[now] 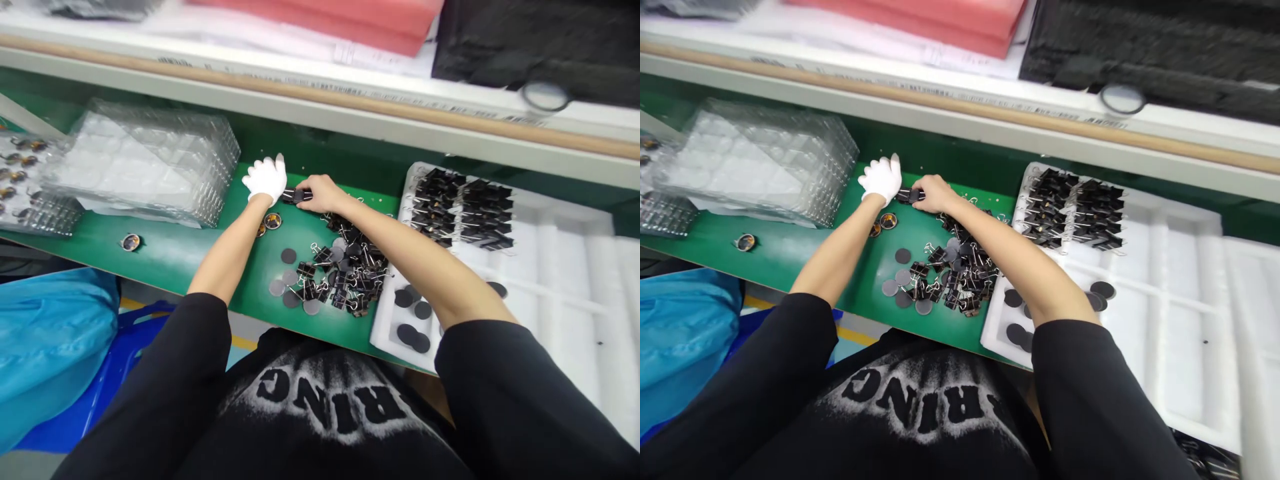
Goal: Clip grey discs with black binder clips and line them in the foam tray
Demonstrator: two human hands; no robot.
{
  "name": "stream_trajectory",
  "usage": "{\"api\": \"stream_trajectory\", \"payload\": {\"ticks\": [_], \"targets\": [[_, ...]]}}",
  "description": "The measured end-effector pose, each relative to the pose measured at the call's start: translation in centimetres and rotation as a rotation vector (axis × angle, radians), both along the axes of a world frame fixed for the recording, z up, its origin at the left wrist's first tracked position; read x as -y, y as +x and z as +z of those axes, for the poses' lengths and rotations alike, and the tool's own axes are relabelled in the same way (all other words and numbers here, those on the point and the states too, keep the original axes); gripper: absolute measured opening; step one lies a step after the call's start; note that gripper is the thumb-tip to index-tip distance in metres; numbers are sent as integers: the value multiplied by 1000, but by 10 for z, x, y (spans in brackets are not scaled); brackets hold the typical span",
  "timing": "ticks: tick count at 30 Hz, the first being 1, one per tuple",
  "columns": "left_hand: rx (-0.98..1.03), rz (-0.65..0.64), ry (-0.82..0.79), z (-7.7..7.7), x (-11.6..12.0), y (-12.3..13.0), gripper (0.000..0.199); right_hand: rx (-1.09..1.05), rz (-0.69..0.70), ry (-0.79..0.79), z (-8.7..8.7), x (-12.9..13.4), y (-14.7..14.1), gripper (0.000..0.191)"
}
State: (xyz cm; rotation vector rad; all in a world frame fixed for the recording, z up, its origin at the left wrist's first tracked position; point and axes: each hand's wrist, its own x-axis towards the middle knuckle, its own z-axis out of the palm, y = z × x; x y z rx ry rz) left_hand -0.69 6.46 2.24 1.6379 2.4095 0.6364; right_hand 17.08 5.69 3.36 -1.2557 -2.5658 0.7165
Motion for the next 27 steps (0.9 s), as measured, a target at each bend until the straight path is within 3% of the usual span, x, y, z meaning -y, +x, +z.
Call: {"api": "stream_trajectory", "payload": {"ticks": [2, 5, 7, 9, 13, 16, 19, 24, 27], "targets": [[182, -115, 62, 15, 9, -3, 66, -79, 5, -93, 14, 4, 6, 29], [391, -340, 170, 39, 36, -4, 79, -316, -46, -437, 35, 17, 21, 30], [324, -398, 168, 53, 59, 1, 72, -483, -92, -656, 46, 30, 34, 42], [215, -390, 151, 64, 81, 10, 67, -588, -100, -724, 54, 47, 48, 43], [230, -394, 262, 74, 111, 39, 68, -613, -50, -491, 62, 85, 75, 32], [328, -430, 376, 71, 125, 62, 67, -601, -59, -324, 63, 112, 93, 31], [383, -477, 420, 65, 138, 83, 65, -593, -78, -252, 62, 135, 110, 32], [431, -523, 364, 55, 155, 116, 61, -566, -133, -195, 54, 169, 136, 37], [417, -649, 278, 56, 165, 124, 55, -543, -224, -87, 50, 181, 171, 32]]}}
